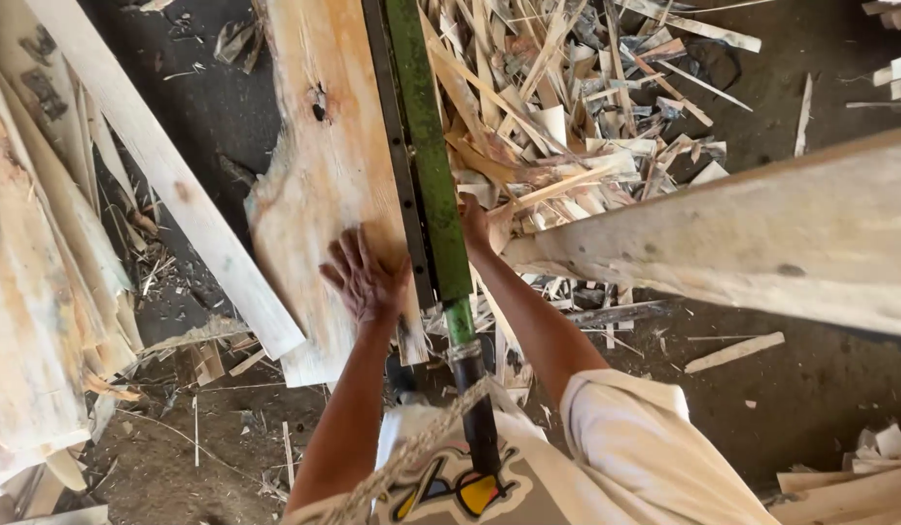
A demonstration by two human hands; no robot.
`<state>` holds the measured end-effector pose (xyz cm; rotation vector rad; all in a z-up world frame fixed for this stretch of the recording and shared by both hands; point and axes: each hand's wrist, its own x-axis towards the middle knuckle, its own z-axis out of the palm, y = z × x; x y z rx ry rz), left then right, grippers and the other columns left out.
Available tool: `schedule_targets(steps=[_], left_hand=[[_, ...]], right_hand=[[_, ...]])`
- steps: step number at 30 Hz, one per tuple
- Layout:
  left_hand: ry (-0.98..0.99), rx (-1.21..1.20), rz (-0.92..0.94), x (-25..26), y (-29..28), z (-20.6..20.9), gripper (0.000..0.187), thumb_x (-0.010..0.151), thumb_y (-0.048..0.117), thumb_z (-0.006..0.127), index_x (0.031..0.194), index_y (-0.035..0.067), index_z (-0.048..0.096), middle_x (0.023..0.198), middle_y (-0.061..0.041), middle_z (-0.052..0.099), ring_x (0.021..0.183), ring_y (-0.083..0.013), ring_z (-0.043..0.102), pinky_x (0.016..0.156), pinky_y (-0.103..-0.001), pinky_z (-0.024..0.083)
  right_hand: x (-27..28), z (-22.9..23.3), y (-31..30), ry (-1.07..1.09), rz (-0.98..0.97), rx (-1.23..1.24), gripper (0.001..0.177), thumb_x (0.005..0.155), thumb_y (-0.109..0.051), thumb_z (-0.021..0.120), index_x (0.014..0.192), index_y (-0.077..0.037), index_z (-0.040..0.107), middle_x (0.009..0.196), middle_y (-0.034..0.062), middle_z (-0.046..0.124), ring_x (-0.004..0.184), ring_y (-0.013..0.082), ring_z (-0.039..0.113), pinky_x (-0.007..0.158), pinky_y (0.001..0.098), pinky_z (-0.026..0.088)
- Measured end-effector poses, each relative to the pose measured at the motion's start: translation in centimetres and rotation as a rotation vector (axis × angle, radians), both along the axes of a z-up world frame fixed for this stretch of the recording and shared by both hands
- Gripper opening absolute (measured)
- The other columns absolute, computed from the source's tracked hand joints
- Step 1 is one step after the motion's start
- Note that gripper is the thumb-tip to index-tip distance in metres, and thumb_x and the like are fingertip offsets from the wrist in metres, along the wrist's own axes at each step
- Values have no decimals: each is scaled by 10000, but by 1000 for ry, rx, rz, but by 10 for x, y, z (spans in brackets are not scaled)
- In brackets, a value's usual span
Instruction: Manually feed and shave wood planks using a large powered planer blade.
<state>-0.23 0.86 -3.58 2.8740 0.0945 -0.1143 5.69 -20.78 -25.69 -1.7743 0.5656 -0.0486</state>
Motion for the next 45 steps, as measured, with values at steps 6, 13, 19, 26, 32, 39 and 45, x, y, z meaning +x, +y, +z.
schedule_targets(steps=[6,13,19,26,32,39,45], left_hand=[[-12,-12,-11,1,0,4,1085,779,714,705,1597,125,306,1619,-177,327,1513,-439,211,1177,-698,105],[-14,-11,-10,2,-1,5,1076,771,712,703,1587,124,318,1607,-167,339,1510,-431,211,1172,-706,111],[12,5,14,8,-7,20,1073,775,697,691,1597,122,310,1613,-162,328,1518,-408,205,1180,-686,114],[60,21,16,7,-5,19,1097,770,731,683,1585,113,286,1623,-165,296,1518,-395,179,1175,-693,88],[-9,17,-20,5,-3,7,1096,778,726,683,1594,121,270,1623,-172,278,1509,-414,165,1170,-691,88],[48,10,2,2,-5,20,1071,787,664,711,1600,134,259,1637,-137,275,1531,-390,161,1192,-674,91],[24,12,-3,0,-2,14,1045,790,612,727,1598,131,271,1639,-141,276,1528,-391,157,1198,-649,80]], right_hand=[[28,50,29,37,22,-46,273,975,-190,604,1206,-44,612,953,101,699,844,210,668,726,361,538],[48,100,21,66,12,-137,239,978,-210,597,1152,-50,633,935,115,702,836,241,670,720,393,529],[73,141,3,74,26,-231,222,979,-228,591,1105,-55,651,920,127,704,829,268,672,715,421,521],[81,91,15,141,70,-311,218,982,-248,584,1051,-61,673,902,141,707,821,299,674,709,454,512],[78,83,-5,193,26,-399,230,983,-265,578,1005,-66,691,887,153,709,815,326,676,704,482,505],[20,131,-5,-229,-19,-391,202,1013,-222,580,1047,-38,654,946,189,675,889,393,658,748,500,515],[-141,133,6,-276,36,-309,216,960,-81,511,1157,-24,580,976,262,635,876,446,634,765,518,510]])
